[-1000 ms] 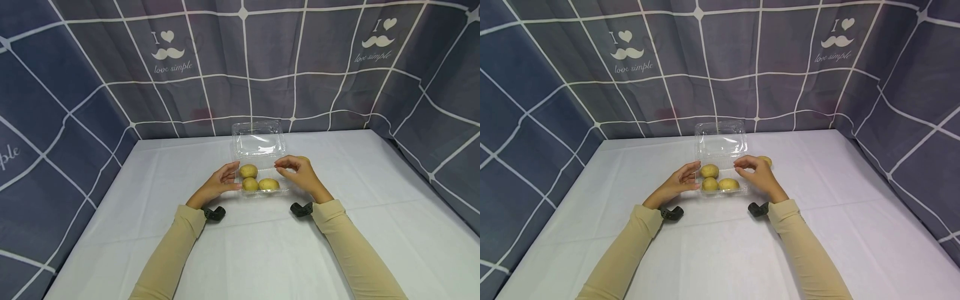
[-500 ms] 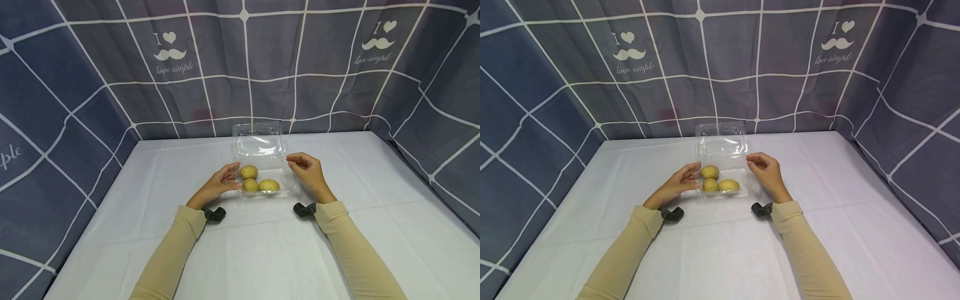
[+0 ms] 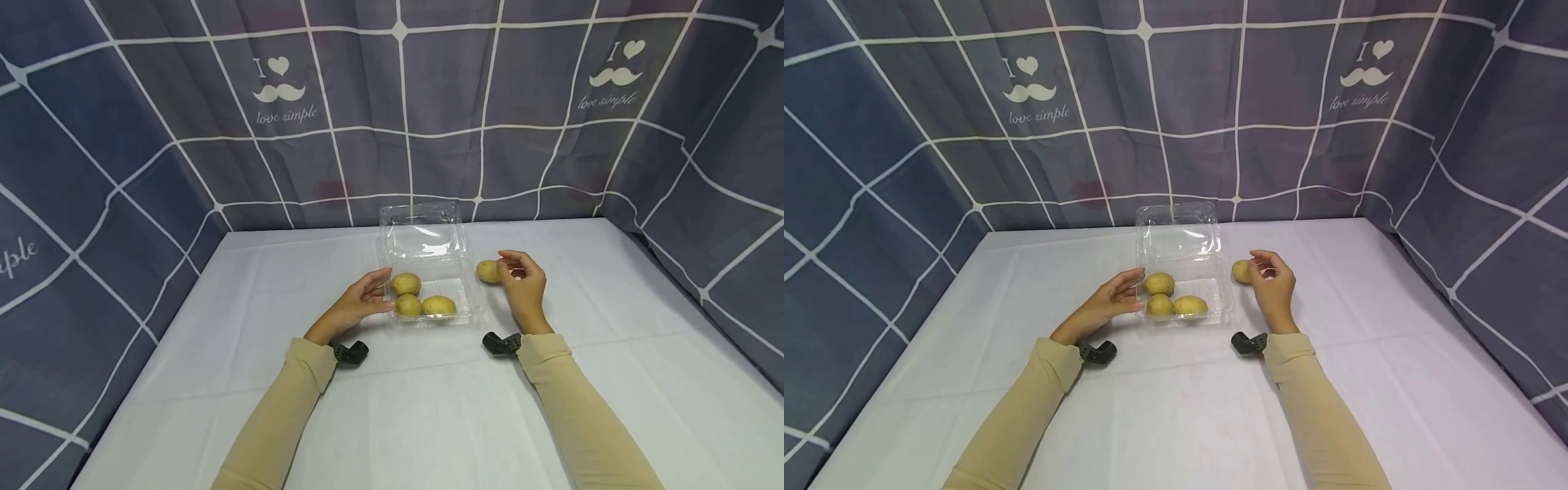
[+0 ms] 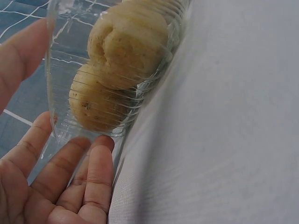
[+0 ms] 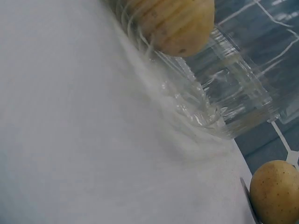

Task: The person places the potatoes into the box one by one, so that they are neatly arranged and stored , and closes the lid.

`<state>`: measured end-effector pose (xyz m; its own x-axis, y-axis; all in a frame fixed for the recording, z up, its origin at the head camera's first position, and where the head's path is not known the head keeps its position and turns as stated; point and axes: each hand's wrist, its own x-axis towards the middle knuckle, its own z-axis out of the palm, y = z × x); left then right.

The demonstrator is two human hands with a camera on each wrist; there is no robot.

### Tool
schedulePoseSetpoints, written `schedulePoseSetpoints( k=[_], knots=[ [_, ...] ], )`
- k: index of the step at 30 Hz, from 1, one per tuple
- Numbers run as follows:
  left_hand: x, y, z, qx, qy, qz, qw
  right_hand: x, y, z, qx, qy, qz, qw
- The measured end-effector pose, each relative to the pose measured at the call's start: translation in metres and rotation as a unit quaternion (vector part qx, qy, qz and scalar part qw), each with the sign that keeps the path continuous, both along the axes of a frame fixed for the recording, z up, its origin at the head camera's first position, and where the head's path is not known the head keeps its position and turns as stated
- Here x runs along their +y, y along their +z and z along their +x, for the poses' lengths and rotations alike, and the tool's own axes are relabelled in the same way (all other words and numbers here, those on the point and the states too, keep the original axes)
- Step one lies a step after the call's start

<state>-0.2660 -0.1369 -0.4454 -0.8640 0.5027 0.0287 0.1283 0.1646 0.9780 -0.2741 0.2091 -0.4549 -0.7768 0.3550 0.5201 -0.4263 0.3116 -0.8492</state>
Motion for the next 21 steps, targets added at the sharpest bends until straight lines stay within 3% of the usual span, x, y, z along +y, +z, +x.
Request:
schedulePoseSetpoints(
  k=[12, 21],
  knots=[
    [-0.0006, -0.0011, 0.0002, 0.006, -0.006, -0.007, 0.9999, 0.0107, -0.008, 0.0, -0.087, 0.025, -0.001, 0.9959],
    [-0.0008, 0.0, 0.0014, 0.004, -0.007, -0.005, 1.0, 0.0107, -0.0061, -0.0016, -0.182, 0.037, 0.08, 0.9794]
  ],
)
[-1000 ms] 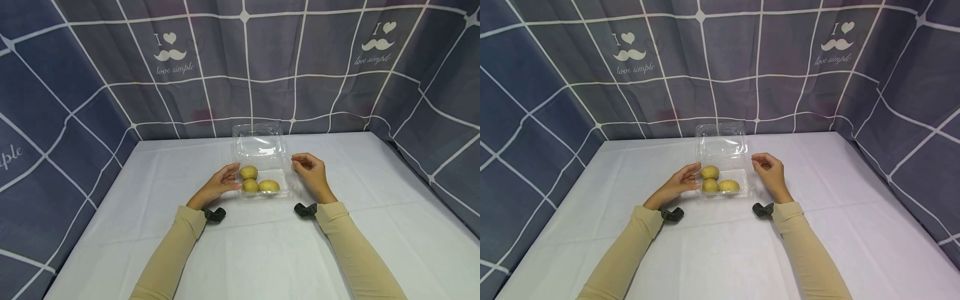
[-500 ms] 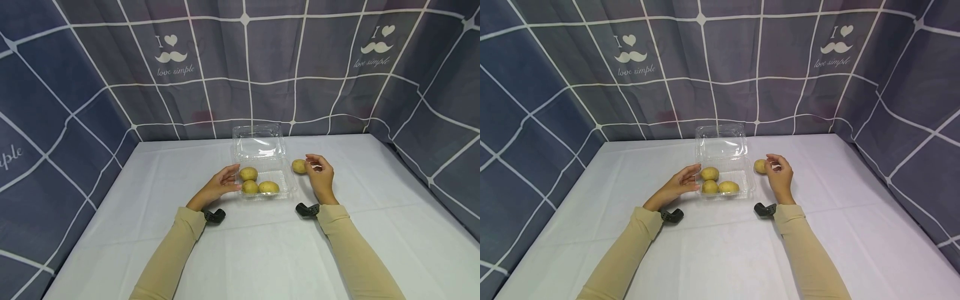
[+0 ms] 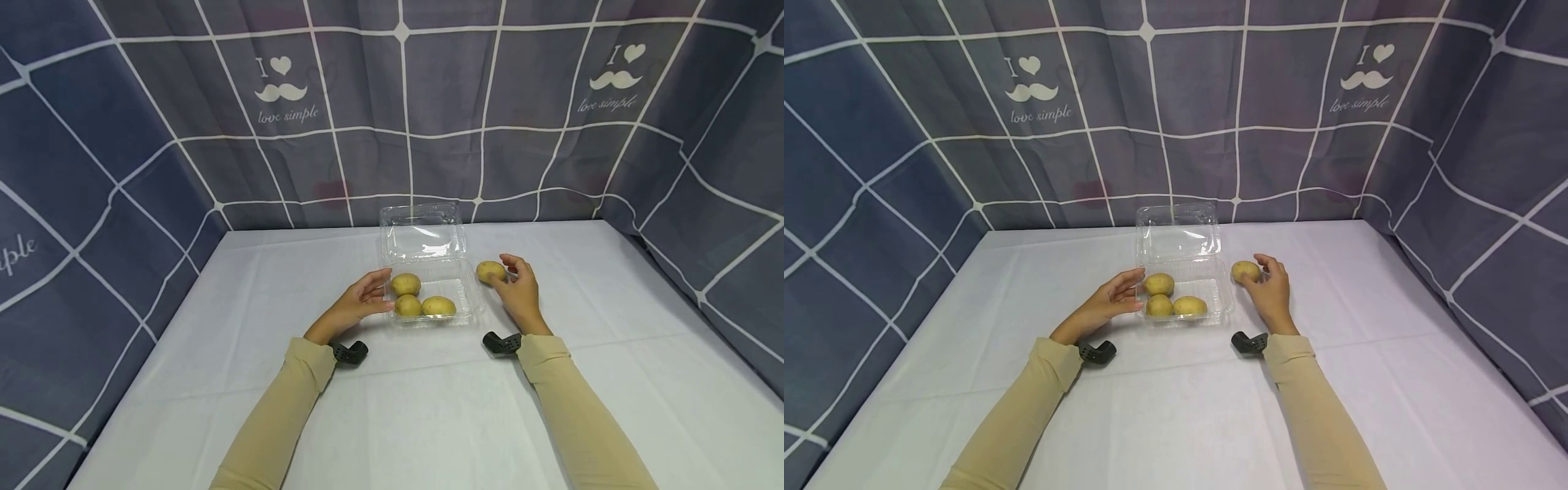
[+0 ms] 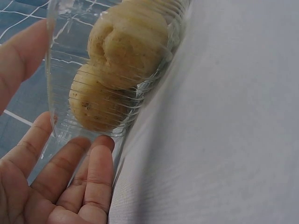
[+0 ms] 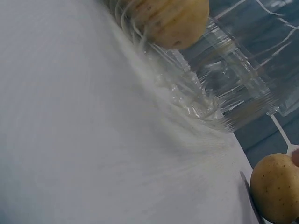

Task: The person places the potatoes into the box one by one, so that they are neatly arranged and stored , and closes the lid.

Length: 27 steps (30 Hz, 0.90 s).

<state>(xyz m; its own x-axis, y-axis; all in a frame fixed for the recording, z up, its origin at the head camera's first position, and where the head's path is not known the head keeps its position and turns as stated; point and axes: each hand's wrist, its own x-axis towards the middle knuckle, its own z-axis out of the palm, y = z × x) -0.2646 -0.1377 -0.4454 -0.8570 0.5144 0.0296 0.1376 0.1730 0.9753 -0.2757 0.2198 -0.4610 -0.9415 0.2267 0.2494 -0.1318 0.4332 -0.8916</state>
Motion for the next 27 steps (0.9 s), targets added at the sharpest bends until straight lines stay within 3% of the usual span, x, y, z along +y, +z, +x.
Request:
schedulePoseSetpoints(
  k=[4, 9, 27],
  knots=[
    [0.0002, 0.0006, -0.0002, 0.002, 0.0, -0.001, 1.0, 0.0004, 0.0011, -0.0011, -0.019, 0.011, 0.054, 0.9983],
    [-0.0003, 0.001, -0.0006, -0.001, 0.002, -0.003, 1.0, 0.0014, 0.0019, -0.0005, -0.029, 0.016, 0.08, 0.9962],
    [-0.0002, 0.0014, -0.0001, -0.008, 0.002, -0.004, 1.0, 0.0019, 0.002, 0.0045, -0.035, -0.004, 0.052, 0.998]
  ],
)
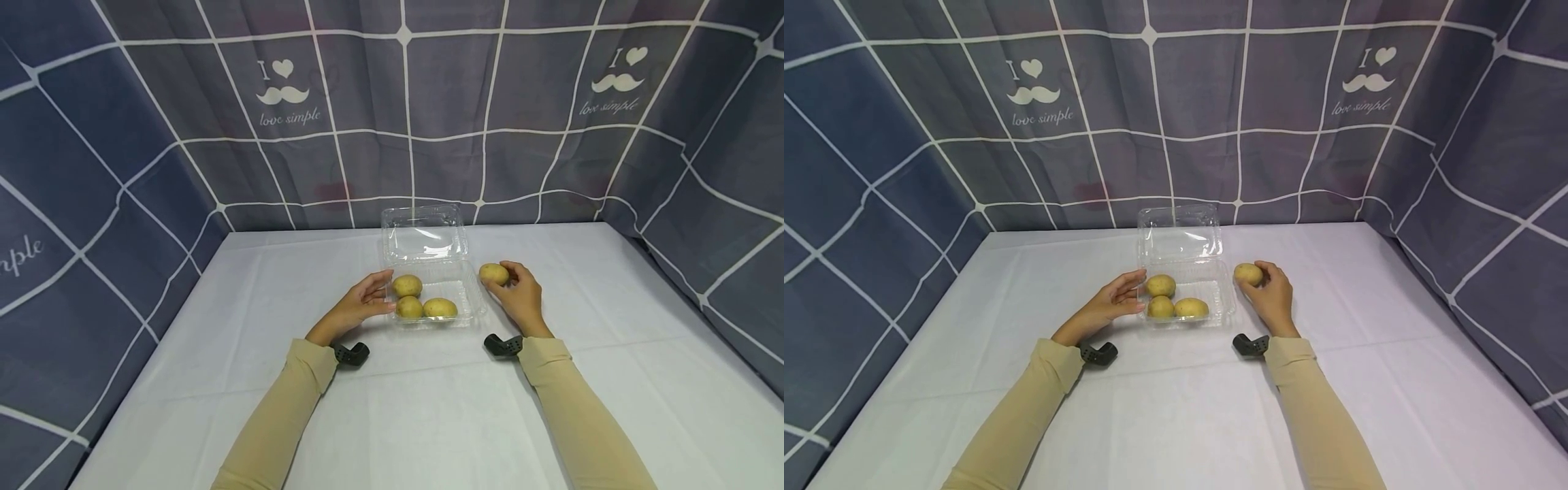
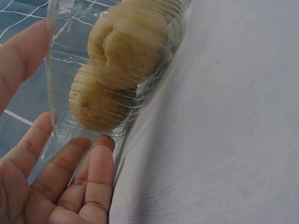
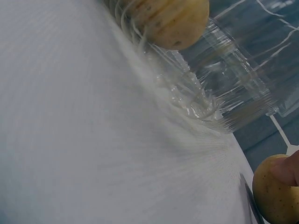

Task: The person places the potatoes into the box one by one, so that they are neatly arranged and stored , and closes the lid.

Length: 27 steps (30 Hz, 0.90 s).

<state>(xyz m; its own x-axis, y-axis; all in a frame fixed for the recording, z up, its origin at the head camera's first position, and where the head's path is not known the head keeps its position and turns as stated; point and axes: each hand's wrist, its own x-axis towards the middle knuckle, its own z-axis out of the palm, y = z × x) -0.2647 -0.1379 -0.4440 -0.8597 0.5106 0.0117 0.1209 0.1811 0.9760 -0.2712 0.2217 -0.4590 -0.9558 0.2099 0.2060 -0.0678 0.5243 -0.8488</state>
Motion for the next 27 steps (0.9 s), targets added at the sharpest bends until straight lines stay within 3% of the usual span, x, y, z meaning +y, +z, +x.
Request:
schedulePoseSetpoints(
  k=[18, 27],
  knots=[
    [0.0004, -0.0005, 0.0006, -0.002, 0.002, 0.0, 1.0, -0.002, -0.0049, -0.0026, 0.068, -0.016, -0.06, 0.9957],
    [-0.0002, -0.0012, 0.0002, 0.005, 0.006, -0.014, 0.9999, -0.0055, -0.0038, -0.0024, 0.122, 0.006, -0.09, 0.9884]
  ],
)
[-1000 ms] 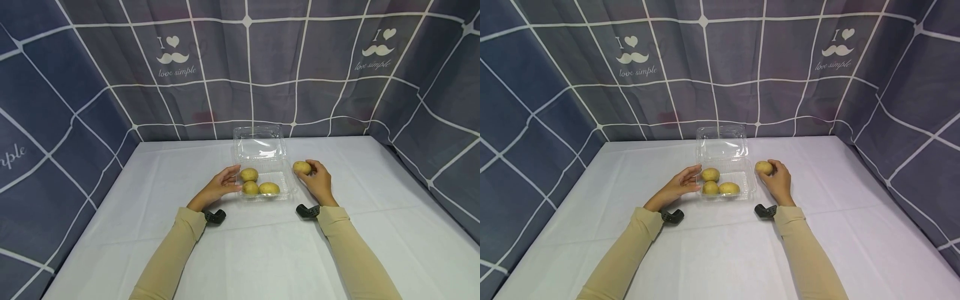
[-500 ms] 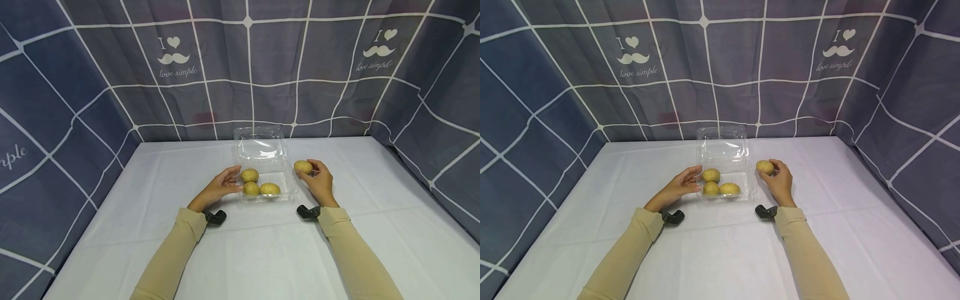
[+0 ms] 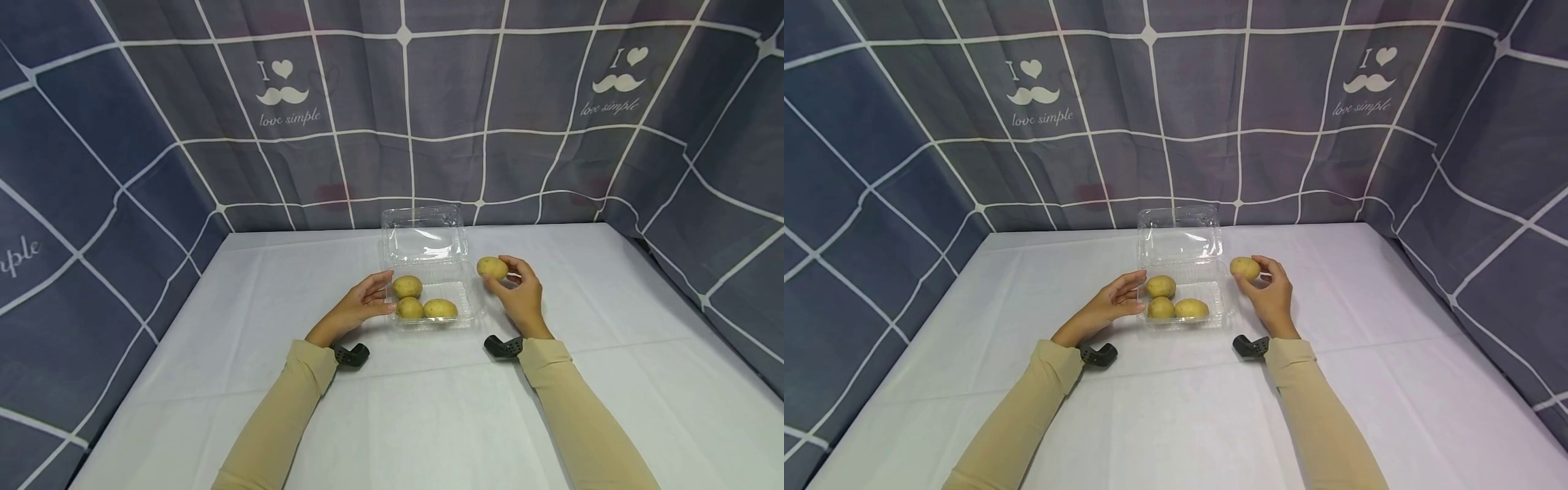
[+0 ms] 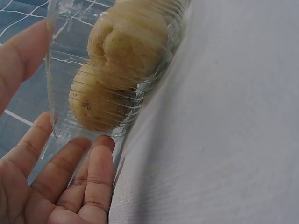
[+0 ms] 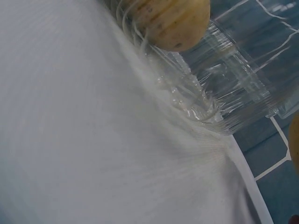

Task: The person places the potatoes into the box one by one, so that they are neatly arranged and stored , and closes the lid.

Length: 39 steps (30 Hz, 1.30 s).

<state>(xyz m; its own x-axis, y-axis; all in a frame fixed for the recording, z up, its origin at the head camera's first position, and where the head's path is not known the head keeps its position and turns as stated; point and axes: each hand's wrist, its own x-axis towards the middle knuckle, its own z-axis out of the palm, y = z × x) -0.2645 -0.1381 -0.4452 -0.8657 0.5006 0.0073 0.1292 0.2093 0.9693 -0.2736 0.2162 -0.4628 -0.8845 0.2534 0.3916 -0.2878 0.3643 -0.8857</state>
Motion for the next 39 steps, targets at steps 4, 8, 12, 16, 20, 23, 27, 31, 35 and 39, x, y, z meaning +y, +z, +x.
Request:
schedulePoseSetpoints(
  k=[4, 8, 12, 16, 20, 23, 27, 31, 35, 39],
  knots=[
    [0.0, 0.0, -0.002, -0.002, -0.002, 0.005, 1.0, -0.001, 0.001, 0.001, 0.014, 0.018, -0.004, 0.9997],
    [0.001, 0.0, -0.003, -0.003, -0.006, 0.009, 0.9999, -0.001, 0.003, 0.002, 0.02, 0.036, -0.007, 0.9991],
    [0.001, 0.001, -0.003, -0.004, -0.007, 0.013, 0.9999, -0.003, 0.005, 0.004, 0.028, 0.045, -0.016, 0.9985],
    [0.001, 0.002, -0.003, -0.003, -0.004, 0.011, 0.9999, -0.009, 0.013, 0.01, 0.043, 0.049, -0.019, 0.9977],
    [0.001, 0.003, -0.001, -0.004, -0.002, 0.01, 0.9999, -0.014, 0.019, 0.014, 0.067, 0.06, -0.012, 0.9959],
    [0.001, 0.002, -0.001, -0.006, -0.001, 0.012, 0.9999, -0.013, 0.014, 0.009, 0.087, 0.078, -0.006, 0.9931],
    [0.001, 0.001, 0.0, -0.011, 0.003, 0.021, 0.9997, -0.012, 0.009, 0.003, 0.106, 0.094, -0.002, 0.9899],
    [0.002, 0.001, 0.0, -0.016, 0.005, 0.026, 0.9995, -0.014, 0.014, 0.004, 0.106, 0.106, 0.008, 0.9886],
    [0.001, 0.0, 0.0, -0.01, 0.0, 0.019, 0.9998, -0.016, 0.019, 0.007, 0.092, 0.116, 0.034, 0.9884],
    [0.0, -0.001, 0.001, -0.004, -0.003, 0.008, 1.0, -0.018, 0.025, 0.009, 0.083, 0.114, 0.087, 0.9863]
  ],
)
